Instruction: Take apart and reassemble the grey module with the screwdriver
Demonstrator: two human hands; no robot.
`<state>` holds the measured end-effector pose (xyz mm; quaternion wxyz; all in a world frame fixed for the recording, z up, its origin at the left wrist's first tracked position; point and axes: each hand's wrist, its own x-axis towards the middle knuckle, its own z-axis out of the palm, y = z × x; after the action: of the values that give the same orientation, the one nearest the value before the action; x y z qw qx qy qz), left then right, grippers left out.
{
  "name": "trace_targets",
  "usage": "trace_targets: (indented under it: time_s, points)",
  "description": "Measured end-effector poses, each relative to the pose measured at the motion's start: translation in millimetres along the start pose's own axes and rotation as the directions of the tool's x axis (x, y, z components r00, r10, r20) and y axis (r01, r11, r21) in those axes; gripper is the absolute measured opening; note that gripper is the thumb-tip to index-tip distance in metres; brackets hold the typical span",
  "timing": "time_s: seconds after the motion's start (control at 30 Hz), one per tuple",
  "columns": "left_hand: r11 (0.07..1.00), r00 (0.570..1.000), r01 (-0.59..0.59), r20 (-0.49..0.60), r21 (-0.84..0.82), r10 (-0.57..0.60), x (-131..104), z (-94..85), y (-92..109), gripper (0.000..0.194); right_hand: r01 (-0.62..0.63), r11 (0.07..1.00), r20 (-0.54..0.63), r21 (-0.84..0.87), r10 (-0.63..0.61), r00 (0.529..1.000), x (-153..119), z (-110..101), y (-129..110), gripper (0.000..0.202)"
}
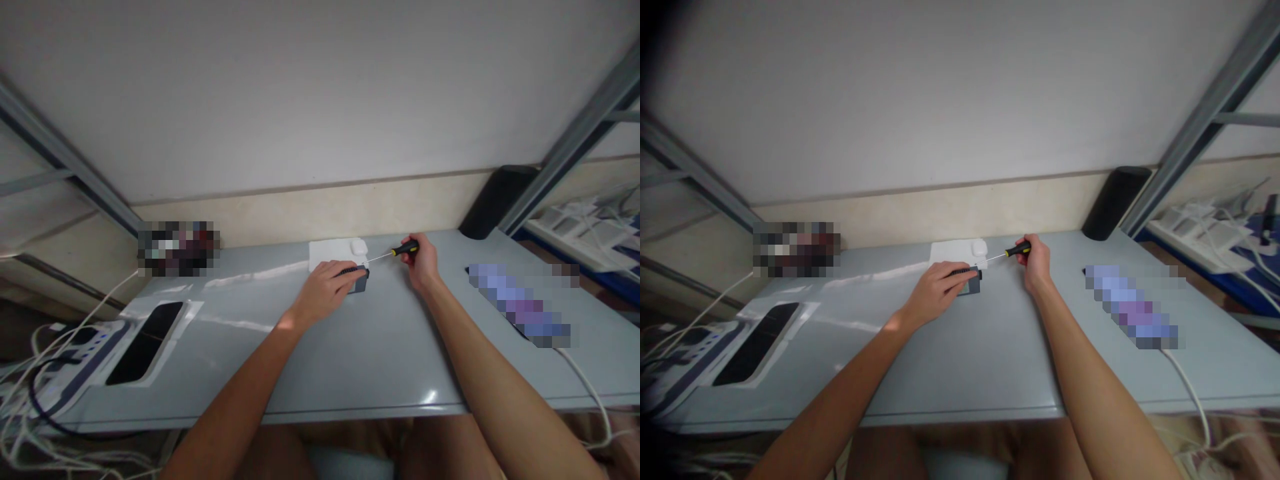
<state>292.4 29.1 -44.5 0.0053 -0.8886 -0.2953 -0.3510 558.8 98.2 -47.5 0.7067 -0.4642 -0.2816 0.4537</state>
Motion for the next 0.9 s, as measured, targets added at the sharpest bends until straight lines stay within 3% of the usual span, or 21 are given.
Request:
trace_targets:
  time_s: [0.2,0.5,0.67,0.8,0.9]
  points:
    - [0.997,0.997,0.036,-0.059,-0.068,-0.040,-0.6,2.3,1.5,0.026,0.002,1.000,-0.011,-0.015,-0.002,1.000,2.1,-3.3,2.1,0.020]
    - [0.996,0.998,0.062,0.014,-0.063,-0.061,1.9,-2.2,4.8,0.032,-0.020,0.999,-0.022,-0.038,0.019,1.000,1.8,-1.1,2.9,0.022]
    - [0.988,0.996,0.080,-0.031,-0.135,-0.085,0.7,-0.2,7.7,0.028,-0.023,0.999,-0.012,-0.038,0.023,1.000,0.0,0.5,3.3,0.022]
    - [0.958,0.989,0.131,-0.038,-0.254,-0.145,1.4,-13.2,7.4,0.030,-0.028,0.999,-0.013,-0.018,0.028,1.000,0.5,-0.1,2.2,0.019]
    - [0.906,0.965,0.262,0.067,-0.334,-0.254,2.1,-29.4,-1.7,0.033,-0.040,0.999,-0.011,-0.015,0.039,0.999,2.4,-2.2,1.5,0.019]
